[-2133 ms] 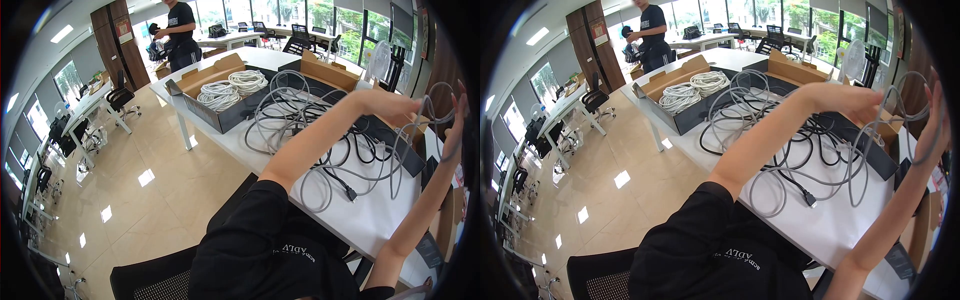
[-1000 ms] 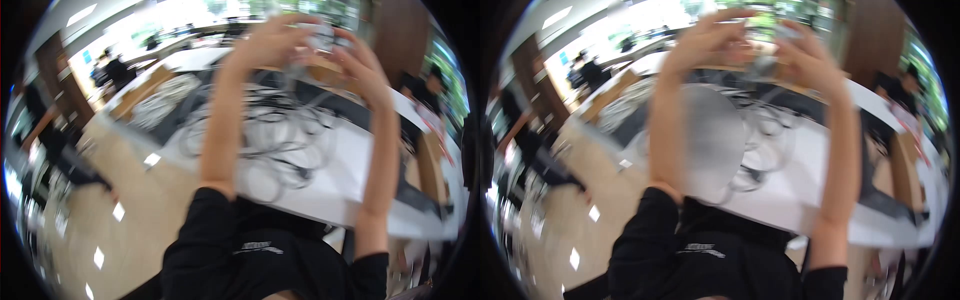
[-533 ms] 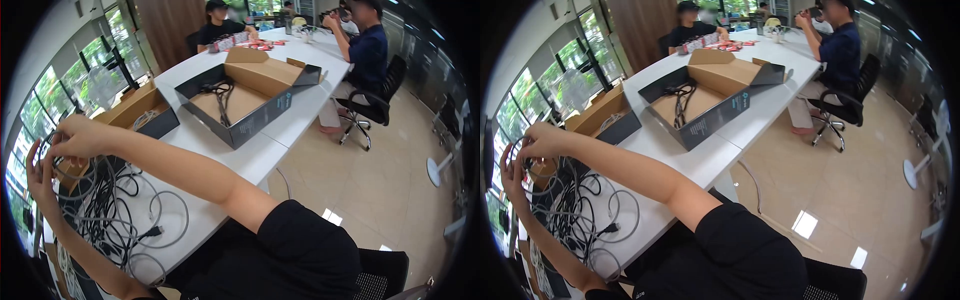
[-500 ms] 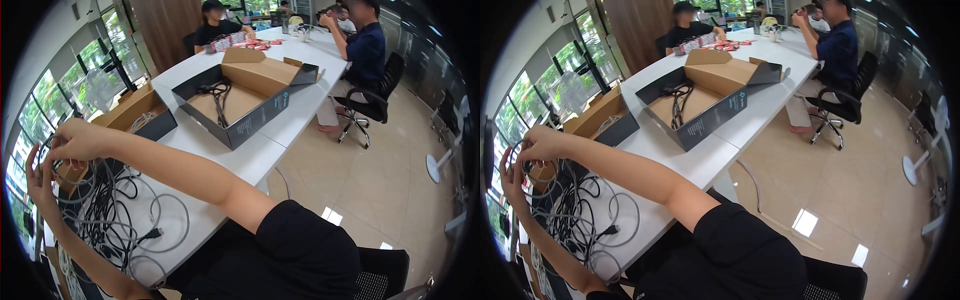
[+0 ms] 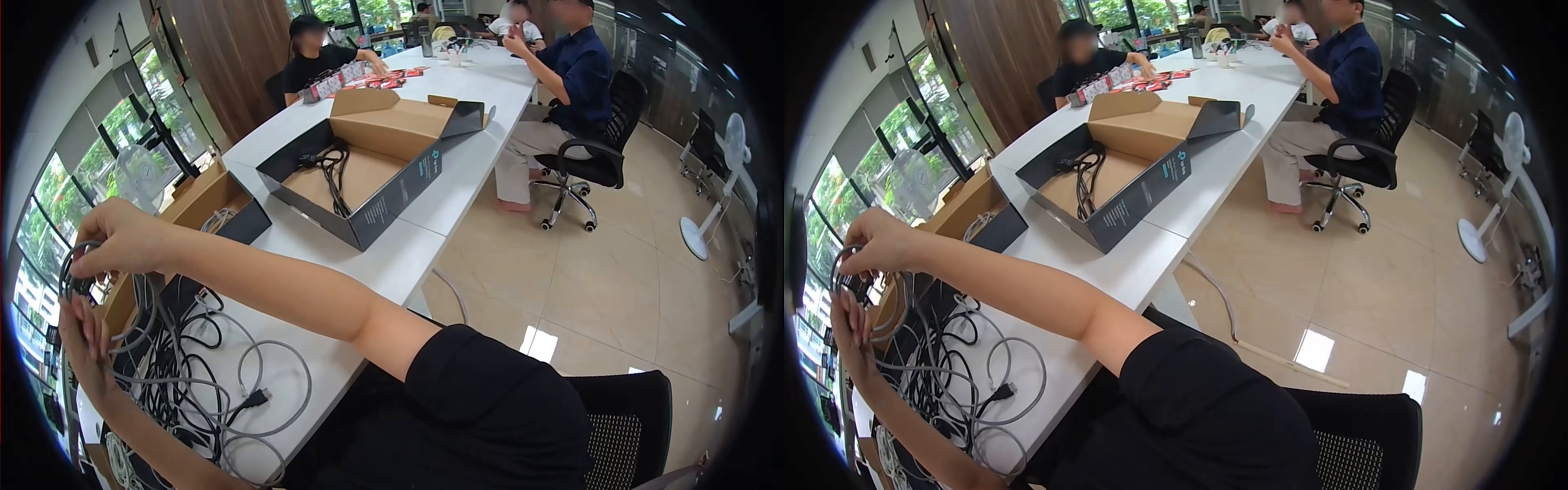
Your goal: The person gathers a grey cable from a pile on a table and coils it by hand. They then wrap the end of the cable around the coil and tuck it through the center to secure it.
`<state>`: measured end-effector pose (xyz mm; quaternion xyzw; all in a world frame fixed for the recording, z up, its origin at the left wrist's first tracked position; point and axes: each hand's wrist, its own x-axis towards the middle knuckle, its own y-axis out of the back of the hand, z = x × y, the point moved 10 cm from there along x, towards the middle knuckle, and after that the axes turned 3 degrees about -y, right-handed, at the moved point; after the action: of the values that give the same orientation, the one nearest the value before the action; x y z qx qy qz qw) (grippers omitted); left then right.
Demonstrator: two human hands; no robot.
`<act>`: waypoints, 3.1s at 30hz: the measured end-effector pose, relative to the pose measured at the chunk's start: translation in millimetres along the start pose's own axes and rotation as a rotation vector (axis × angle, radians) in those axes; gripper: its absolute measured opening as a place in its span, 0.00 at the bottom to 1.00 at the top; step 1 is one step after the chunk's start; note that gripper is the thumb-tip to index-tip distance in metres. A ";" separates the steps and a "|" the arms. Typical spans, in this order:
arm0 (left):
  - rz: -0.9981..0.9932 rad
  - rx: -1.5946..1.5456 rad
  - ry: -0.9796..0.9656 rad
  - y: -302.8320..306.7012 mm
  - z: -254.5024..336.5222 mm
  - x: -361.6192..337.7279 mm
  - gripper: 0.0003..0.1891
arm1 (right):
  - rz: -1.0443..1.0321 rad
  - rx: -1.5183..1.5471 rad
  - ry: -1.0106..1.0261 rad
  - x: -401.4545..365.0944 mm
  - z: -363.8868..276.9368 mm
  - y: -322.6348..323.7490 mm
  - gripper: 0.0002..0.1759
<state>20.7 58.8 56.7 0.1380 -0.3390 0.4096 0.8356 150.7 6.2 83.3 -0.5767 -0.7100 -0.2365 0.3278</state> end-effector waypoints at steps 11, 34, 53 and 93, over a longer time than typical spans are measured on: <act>-0.101 -0.381 -0.204 25.7 42.9 1.0 0.14 | -0.024 -0.004 0.014 0.0 12.2 -31.1 0.12; -0.331 -0.460 -0.061 -39.6 25.4 -7.4 0.15 | 0.186 -0.275 0.119 -1.5 -6.4 3.7 0.17; -0.171 -0.022 -0.204 -37.5 56.5 -15.4 0.25 | -0.066 -0.184 0.033 15.0 -3.0 6.4 0.14; -0.053 -0.538 -0.234 -16.6 54.2 -4.1 0.21 | 0.098 -0.346 0.127 5.6 4.9 -29.6 0.17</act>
<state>7.3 18.4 94.4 -0.0332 -0.5259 0.2645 0.8077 120.3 6.8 85.3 -0.6422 -0.6078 -0.3746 0.2789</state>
